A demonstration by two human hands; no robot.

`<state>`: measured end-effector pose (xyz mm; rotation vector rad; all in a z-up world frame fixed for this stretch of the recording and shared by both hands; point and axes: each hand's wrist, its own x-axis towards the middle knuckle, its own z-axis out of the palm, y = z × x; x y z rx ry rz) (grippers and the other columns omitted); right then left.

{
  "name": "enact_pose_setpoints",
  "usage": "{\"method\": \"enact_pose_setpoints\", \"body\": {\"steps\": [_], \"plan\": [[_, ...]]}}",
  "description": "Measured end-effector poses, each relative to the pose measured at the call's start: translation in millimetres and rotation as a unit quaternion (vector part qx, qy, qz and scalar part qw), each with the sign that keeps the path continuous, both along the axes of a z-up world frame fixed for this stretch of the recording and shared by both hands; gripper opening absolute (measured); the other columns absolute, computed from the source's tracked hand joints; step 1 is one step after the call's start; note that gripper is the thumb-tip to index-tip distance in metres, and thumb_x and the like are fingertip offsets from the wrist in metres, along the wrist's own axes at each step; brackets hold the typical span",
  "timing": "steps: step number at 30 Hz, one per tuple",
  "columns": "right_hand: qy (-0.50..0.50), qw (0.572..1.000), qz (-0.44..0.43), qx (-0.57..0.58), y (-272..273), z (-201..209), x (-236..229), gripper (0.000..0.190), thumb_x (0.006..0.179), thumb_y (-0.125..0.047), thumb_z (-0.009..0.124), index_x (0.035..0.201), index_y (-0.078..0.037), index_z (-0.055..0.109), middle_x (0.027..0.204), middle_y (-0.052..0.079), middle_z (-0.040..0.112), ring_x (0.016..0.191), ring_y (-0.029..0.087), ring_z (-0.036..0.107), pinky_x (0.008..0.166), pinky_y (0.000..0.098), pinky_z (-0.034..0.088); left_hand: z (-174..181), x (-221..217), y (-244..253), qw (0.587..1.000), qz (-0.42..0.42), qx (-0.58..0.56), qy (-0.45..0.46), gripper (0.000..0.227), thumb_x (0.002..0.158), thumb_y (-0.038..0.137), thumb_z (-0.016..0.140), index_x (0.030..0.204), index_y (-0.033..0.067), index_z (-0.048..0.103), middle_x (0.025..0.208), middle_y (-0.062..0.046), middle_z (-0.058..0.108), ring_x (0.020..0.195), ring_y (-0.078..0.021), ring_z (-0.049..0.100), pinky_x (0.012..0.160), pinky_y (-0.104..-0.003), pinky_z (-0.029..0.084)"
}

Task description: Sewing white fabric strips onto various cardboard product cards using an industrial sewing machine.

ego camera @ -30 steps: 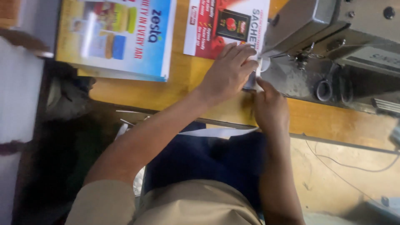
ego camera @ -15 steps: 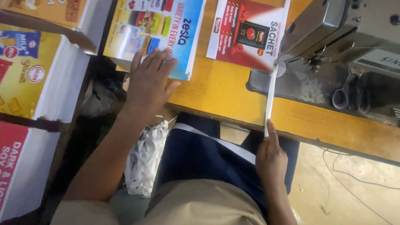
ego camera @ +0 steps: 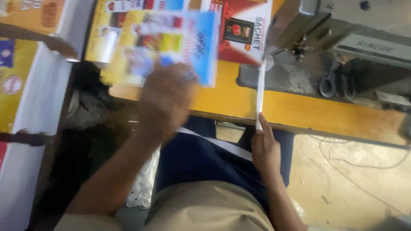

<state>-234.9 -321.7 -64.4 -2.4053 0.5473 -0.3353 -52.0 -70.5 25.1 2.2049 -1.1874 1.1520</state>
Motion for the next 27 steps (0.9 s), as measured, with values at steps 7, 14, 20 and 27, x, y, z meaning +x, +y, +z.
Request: {"method": "enact_pose_setpoints", "body": {"steps": [7,14,20,27], "plan": [[-0.056,0.982,-0.006,0.179,-10,-10,1,0.052,0.106,-0.022,0.048,0.157,-0.022,0.058,0.125,0.022,0.076,0.122,0.043,0.07,0.107,0.0576,0.051,-61,-103,-101,0.972,-0.147,-0.048,0.179,0.005,0.103,0.012,0.072,0.104,0.0064,0.072,0.122,-0.014,0.073,0.111,-0.0356,0.072,0.104,-0.053,0.055],[-0.122,0.945,-0.009,0.303,-8,-12,-2,0.046,0.116,-0.028,0.042,0.154,-0.01,0.062,0.102,0.01,0.07,0.066,0.02,0.072,0.063,0.0366,0.062,-86,-119,-103,0.967,-0.109,-0.049,0.225,0.01,0.102,0.014,0.075,0.103,0.007,0.069,0.123,-0.013,0.073,0.118,-0.0383,0.072,0.106,-0.053,0.055],[-0.132,0.932,-0.001,0.337,-10,-20,-4,0.05,0.117,-0.03,0.038,0.157,-0.008,0.057,0.086,0.007,0.064,0.056,0.018,0.068,0.052,0.0303,0.055,-74,-120,-100,0.959,-0.111,-0.036,0.257,0.011,0.098,0.01,0.079,0.103,0.0049,0.071,0.116,-0.014,0.075,0.115,-0.038,0.074,0.103,-0.054,0.058],[-0.126,0.937,0.003,0.325,-1,2,-2,0.053,0.117,-0.033,0.036,0.159,-0.006,0.054,0.07,0.007,0.062,0.058,0.02,0.067,0.055,0.0311,0.053,-110,-102,-103,0.937,-0.157,0.017,0.311,0.025,0.102,0.034,0.076,0.101,0.0094,0.07,0.126,-0.012,0.072,0.127,-0.0366,0.067,0.117,-0.061,0.038]]}}
